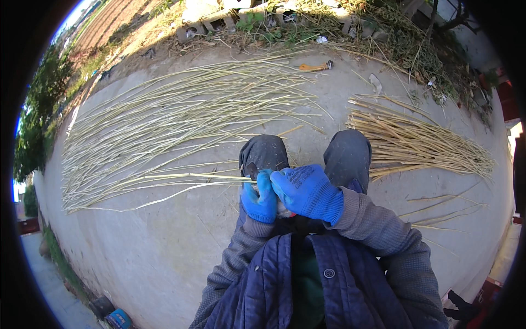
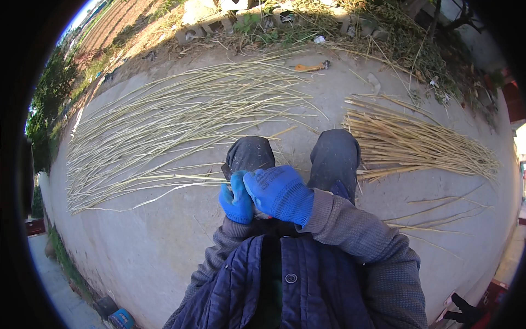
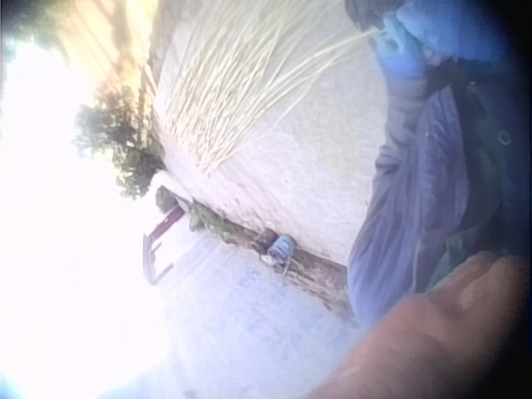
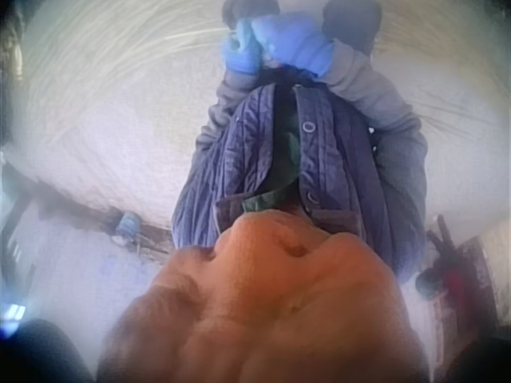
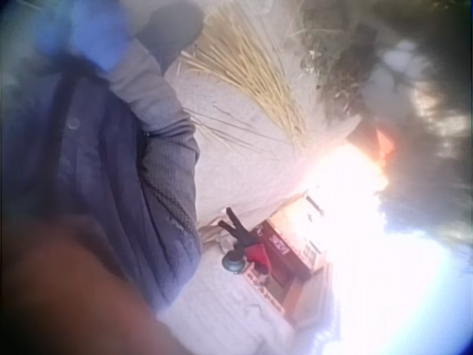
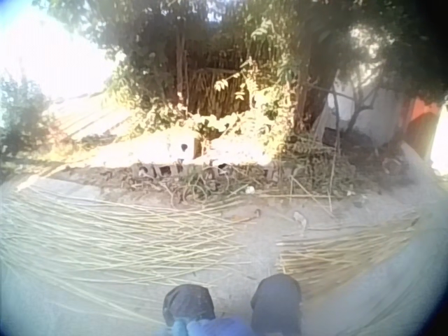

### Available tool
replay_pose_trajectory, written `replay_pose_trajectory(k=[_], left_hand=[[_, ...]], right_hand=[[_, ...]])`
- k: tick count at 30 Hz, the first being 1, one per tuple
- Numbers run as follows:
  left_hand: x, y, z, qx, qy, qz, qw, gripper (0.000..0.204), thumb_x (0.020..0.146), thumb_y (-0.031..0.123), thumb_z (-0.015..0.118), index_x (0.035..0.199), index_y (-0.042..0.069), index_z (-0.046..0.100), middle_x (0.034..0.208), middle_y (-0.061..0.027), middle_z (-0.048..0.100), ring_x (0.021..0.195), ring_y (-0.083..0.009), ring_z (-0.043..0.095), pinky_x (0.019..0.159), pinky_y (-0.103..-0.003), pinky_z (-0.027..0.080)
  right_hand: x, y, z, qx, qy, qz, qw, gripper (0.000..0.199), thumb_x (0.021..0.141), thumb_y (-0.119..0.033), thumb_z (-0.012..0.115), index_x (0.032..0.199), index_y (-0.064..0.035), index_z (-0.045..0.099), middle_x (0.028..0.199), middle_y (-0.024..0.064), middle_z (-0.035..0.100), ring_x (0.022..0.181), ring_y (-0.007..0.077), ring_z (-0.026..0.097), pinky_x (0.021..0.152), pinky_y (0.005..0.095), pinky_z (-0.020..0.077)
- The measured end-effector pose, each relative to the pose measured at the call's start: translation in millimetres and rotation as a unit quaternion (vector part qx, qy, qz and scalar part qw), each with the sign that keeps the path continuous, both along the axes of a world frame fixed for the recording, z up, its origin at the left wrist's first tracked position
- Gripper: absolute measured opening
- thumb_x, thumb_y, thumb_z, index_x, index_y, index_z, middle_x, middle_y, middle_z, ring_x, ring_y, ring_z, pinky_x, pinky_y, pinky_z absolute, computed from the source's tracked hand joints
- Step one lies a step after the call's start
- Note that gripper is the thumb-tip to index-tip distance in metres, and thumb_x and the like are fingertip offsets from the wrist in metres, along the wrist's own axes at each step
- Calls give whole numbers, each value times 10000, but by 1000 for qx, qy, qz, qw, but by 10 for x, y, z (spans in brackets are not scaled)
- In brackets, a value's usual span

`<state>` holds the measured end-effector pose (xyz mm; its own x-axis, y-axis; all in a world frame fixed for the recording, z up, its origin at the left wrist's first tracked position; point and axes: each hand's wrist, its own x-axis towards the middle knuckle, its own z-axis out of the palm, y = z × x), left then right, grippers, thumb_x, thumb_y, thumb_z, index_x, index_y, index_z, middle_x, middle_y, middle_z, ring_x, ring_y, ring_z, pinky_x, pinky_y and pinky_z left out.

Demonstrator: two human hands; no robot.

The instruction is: The person sits on the ground and uses a small knife to scrape and split thin bamboo strips. They handle each strip individually, scraping along its length and occasionally splitting it into thinner pieces, then placing the processed strips into a pile on the ground.

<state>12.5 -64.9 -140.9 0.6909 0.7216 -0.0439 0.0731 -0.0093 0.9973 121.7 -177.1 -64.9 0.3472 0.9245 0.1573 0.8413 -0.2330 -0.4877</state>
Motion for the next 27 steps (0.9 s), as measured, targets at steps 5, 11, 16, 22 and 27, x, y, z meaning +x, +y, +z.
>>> replay_pose_trajectory(k=[5,11,16,22,27], left_hand=[[-38,40,84,-35,39,-22,998,227,956,167,549,1008,-1,691,915,-140,701,825,-231,675,745,-347,526],[-26,99,225,25,63,-15,998,285,976,211,512,990,-6,697,923,-130,698,835,-220,672,755,-348,528],[-92,13,195,-13,17,-65,998,320,997,234,483,1043,-16,677,932,-113,690,857,-194,660,756,-338,522],[-116,150,267,-36,37,-44,998,458,1056,324,398,1036,-48,665,840,-139,692,741,-187,646,699,-319,530],[-30,219,339,-225,-72,0,972,427,1044,355,466,1107,-45,599,743,-123,654,602,-187,626,565,-310,524]], right_hand=[[-31,-38,-17,71,27,8,997,133,880,-214,621,929,-102,570,705,93,619,632,295,654,522,425,490],[-59,-47,-23,54,33,-17,998,167,883,-231,636,935,-95,554,674,82,611,601,286,643,515,419,487],[-114,-22,-61,28,60,25,998,167,887,-243,642,940,-103,569,670,107,620,609,306,652,518,425,488],[-34,-118,79,50,105,-26,993,162,920,-193,646,1035,-81,666,818,134,689,698,301,691,591,392,550],[84,-272,242,12,86,-63,994,167,910,-177,677,1038,-70,687,792,124,692,713,295,693,620,378,556]])
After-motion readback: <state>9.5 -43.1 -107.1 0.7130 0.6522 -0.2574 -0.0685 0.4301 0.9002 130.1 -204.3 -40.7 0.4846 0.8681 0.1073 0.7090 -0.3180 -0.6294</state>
